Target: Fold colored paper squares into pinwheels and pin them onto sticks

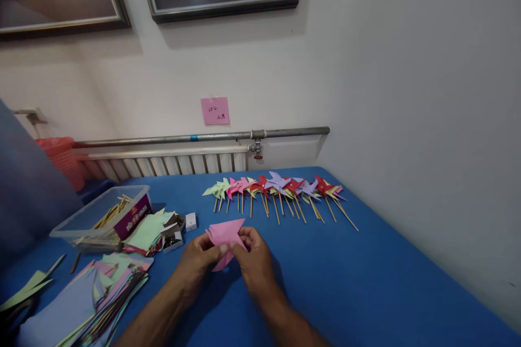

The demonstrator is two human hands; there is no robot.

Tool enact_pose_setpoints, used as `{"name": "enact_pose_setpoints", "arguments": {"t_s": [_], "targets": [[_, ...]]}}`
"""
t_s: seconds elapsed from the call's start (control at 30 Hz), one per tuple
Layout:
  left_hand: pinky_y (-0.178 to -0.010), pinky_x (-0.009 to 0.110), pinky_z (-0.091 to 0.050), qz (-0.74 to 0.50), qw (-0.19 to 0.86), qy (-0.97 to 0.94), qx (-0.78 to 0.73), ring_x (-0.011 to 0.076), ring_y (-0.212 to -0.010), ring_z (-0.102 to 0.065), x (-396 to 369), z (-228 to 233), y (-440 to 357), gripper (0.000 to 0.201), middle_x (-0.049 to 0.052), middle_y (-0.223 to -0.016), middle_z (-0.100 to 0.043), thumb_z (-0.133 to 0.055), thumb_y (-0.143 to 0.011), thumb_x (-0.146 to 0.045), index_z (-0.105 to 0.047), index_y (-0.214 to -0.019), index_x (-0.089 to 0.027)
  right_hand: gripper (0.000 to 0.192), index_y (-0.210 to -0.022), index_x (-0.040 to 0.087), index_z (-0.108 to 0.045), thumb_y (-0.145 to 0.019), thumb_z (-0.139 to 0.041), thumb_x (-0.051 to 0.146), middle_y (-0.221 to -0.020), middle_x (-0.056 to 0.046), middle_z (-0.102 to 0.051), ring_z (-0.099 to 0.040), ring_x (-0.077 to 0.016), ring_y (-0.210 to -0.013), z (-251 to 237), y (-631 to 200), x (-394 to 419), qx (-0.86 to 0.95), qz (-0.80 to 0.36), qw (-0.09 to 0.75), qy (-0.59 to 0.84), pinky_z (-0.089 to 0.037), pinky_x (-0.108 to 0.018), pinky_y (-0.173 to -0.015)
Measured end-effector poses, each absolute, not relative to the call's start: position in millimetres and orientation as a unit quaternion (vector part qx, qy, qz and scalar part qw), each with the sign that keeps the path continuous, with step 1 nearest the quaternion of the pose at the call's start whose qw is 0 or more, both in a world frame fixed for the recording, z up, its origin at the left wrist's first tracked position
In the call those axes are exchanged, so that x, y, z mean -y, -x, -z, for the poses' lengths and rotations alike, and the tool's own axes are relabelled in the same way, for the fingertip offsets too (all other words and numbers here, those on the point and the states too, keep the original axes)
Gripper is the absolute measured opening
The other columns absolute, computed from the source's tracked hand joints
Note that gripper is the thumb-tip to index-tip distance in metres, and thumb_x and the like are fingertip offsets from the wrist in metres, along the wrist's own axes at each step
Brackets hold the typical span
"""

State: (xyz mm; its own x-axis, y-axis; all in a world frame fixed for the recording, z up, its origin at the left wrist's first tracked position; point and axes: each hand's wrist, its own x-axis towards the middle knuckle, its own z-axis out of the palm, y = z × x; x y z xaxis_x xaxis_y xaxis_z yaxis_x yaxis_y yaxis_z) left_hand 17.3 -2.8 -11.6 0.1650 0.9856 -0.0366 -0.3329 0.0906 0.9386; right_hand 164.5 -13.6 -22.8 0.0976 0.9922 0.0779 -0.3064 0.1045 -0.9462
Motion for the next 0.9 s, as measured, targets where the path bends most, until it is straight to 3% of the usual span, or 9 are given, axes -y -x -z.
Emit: {"name": "enact_pose_setpoints", "arguments": {"t_s": [0.13, 0.33, 0.9], "targets": [[-0.068, 0.029, -0.050, -0.529, 0.616, -0.413, -0.412, 0.0191, -0.066, -0.064, -1.1, 13.9, -18.3, 0.048, 0.009, -0.072, -0.078, -0.103, -0.044, -0.037, -0.084, -0.080, -0.012, 0.031, -0.093, 0.023, -0.071, -0.069, -0.086, 0.035, -0.082, -0.003, -0.081, -0.074, -0.0237, -0.076, 23.5, -159.1, 16.4, 0.423, -0.526, 0.609, 0.417, -0.057, -0.033, -0.073], [-0.062, 0.026, -0.046, -0.528, 0.622, -0.401, -0.417, 0.0135, -0.057, -0.057, 0.7, 17.3, -18.4, 0.041, 0.006, -0.067, -0.075, -0.100, -0.051, -0.035, -0.085, -0.079, -0.011, 0.031, -0.093, 0.024, -0.071, -0.068, -0.087, 0.034, -0.081, -0.002, -0.080, -0.074, -0.0245, -0.075, 24.9, -156.9, 17.0, 0.422, -0.544, 0.599, 0.409, -0.057, -0.034, -0.074], [-0.056, 0.025, -0.043, -0.531, 0.594, -0.405, -0.449, 0.0129, -0.054, -0.056, -11.4, 38.3, -15.8, 0.033, 0.004, -0.063, -0.071, -0.091, -0.051, -0.033, -0.081, -0.073, -0.011, 0.041, -0.090, 0.024, -0.072, -0.065, -0.097, 0.047, -0.083, -0.003, -0.080, -0.075, -0.0253, -0.079, 34.6, -158.1, 12.4, 0.428, -0.575, 0.574, 0.395, -0.058, -0.036, -0.080]]}}
